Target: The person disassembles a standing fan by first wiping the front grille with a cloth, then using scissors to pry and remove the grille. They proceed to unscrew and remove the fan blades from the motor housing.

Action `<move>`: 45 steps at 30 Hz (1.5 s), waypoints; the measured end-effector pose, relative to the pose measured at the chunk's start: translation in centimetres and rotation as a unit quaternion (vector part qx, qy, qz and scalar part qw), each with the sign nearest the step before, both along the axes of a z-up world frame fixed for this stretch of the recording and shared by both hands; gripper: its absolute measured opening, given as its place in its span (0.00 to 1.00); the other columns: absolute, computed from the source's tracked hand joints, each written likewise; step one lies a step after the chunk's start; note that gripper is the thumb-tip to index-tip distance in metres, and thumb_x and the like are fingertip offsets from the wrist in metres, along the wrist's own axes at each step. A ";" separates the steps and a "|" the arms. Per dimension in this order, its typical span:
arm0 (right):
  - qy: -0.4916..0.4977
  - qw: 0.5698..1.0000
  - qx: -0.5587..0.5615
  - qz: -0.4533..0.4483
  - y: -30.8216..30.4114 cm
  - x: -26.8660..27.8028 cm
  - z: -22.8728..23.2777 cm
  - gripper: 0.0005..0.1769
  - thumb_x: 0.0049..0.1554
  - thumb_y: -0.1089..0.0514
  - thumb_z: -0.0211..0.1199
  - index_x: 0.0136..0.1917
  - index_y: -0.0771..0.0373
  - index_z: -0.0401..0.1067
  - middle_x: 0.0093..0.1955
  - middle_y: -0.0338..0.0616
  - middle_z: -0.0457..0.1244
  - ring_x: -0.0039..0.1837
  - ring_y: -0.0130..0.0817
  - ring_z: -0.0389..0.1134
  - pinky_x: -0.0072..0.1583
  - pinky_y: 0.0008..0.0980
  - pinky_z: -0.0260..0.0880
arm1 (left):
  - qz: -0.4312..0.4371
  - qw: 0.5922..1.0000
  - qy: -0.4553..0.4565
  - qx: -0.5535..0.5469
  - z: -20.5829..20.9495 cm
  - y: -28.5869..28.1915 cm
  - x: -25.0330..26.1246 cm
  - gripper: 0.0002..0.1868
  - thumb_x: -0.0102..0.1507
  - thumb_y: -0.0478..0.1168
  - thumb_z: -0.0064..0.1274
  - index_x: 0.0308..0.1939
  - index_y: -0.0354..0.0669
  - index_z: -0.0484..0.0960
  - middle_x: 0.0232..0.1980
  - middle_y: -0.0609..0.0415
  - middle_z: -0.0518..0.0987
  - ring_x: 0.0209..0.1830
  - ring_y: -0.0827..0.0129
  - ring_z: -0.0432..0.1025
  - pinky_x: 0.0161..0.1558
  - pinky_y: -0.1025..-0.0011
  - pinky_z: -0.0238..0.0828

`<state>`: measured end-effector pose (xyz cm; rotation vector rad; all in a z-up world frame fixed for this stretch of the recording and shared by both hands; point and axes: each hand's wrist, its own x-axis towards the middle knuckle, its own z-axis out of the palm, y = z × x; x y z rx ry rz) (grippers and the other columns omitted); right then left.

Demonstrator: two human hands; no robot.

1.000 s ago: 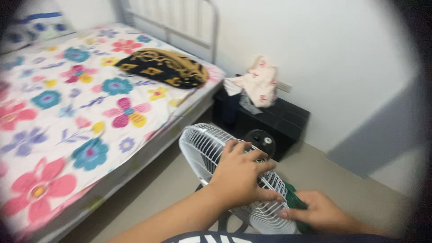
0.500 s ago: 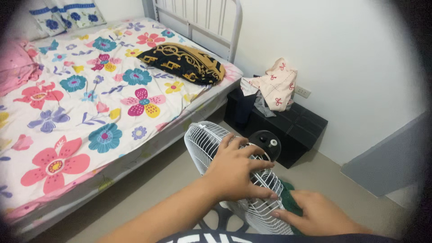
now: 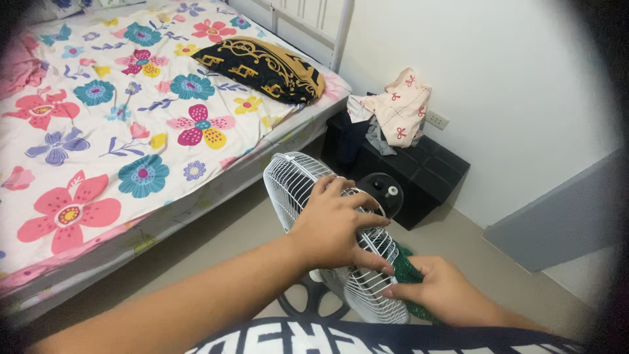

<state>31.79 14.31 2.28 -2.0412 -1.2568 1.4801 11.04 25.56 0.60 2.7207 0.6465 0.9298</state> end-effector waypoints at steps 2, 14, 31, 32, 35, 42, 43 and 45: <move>0.006 1.000 -0.015 -0.019 0.3 -0.1 0.5 0.15 0.49 0.56 0.74 0.48 0.68 0.81 0.40 0.47 0.76 0.41 0.32 0.76 0.45 0.30 0.72 | 0.000 1.000 -0.001 0.002 0.1 0.1 0.2 0.39 0.43 0.78 0.60 0.48 0.62 0.90 0.56 0.60 0.82 0.69 0.39 0.62 0.71 0.39 0.43; 0.003 1.000 -0.007 0.004 1.1 0.1 1.8 0.13 0.49 0.57 0.74 0.46 0.66 0.82 0.35 0.45 0.73 0.34 0.30 0.70 0.38 0.29 0.66 | 0.003 1.000 0.022 0.001 0.6 0.6 0.6 0.37 0.43 0.77 0.60 0.47 0.64 0.91 0.52 0.61 0.83 0.65 0.43 0.64 0.69 0.44 0.50; -0.076 0.986 -0.004 -0.148 -3.8 1.6 -0.1 0.33 0.52 0.51 0.74 0.67 0.58 0.66 0.53 0.49 0.71 0.54 0.35 0.76 0.55 0.35 0.76 | -0.010 1.000 0.015 -0.010 0.9 0.3 0.0 0.36 0.45 0.73 0.63 0.49 0.59 0.89 0.58 0.57 0.80 0.71 0.45 0.59 0.73 0.35 0.36; -0.089 0.982 0.018 -0.164 -4.3 1.2 -0.5 0.34 0.52 0.50 0.73 0.69 0.55 0.66 0.53 0.48 0.70 0.54 0.34 0.75 0.56 0.34 0.74 | -0.009 1.000 0.013 -0.018 1.0 0.3 -0.1 0.36 0.44 0.73 0.64 0.49 0.59 0.89 0.58 0.57 0.80 0.71 0.45 0.59 0.73 0.36 0.36; -0.116 0.971 0.053 -0.202 -5.7 0.6 -1.7 0.32 0.54 0.46 0.69 0.69 0.52 0.68 0.52 0.48 0.70 0.52 0.33 0.75 0.55 0.33 0.73 | -0.021 1.000 0.017 -0.012 1.8 0.2 -0.1 0.35 0.45 0.70 0.65 0.49 0.57 0.89 0.58 0.52 0.79 0.71 0.44 0.59 0.71 0.35 0.36; 0.172 0.917 0.010 -0.360 -6.6 4.6 -4.9 0.28 0.61 0.45 0.61 0.70 0.58 0.66 0.42 0.54 0.64 0.38 0.42 0.64 0.41 0.41 0.63 | -0.182 0.982 0.020 -0.036 2.8 -1.2 1.6 0.30 0.57 0.61 0.62 0.54 0.46 0.87 0.58 0.48 0.80 0.69 0.50 0.65 0.72 0.46 0.47; 0.236 0.907 0.062 -0.344 -7.2 5.0 -5.3 0.27 0.62 0.47 0.64 0.70 0.59 0.65 0.40 0.50 0.61 0.35 0.39 0.61 0.37 0.39 0.60 | -0.174 0.981 0.060 -0.054 3.0 -1.2 1.8 0.28 0.56 0.60 0.62 0.51 0.46 0.87 0.57 0.49 0.80 0.67 0.52 0.66 0.71 0.49 0.51; 0.239 0.914 0.051 -0.323 -7.5 5.1 -6.0 0.29 0.53 0.57 0.64 0.67 0.65 0.66 0.43 0.55 0.67 0.40 0.42 0.68 0.44 0.41 0.70 | -0.166 0.972 0.139 -0.086 3.4 -0.9 2.3 0.24 0.56 0.58 0.62 0.46 0.47 0.88 0.53 0.52 0.81 0.64 0.57 0.69 0.69 0.55 0.57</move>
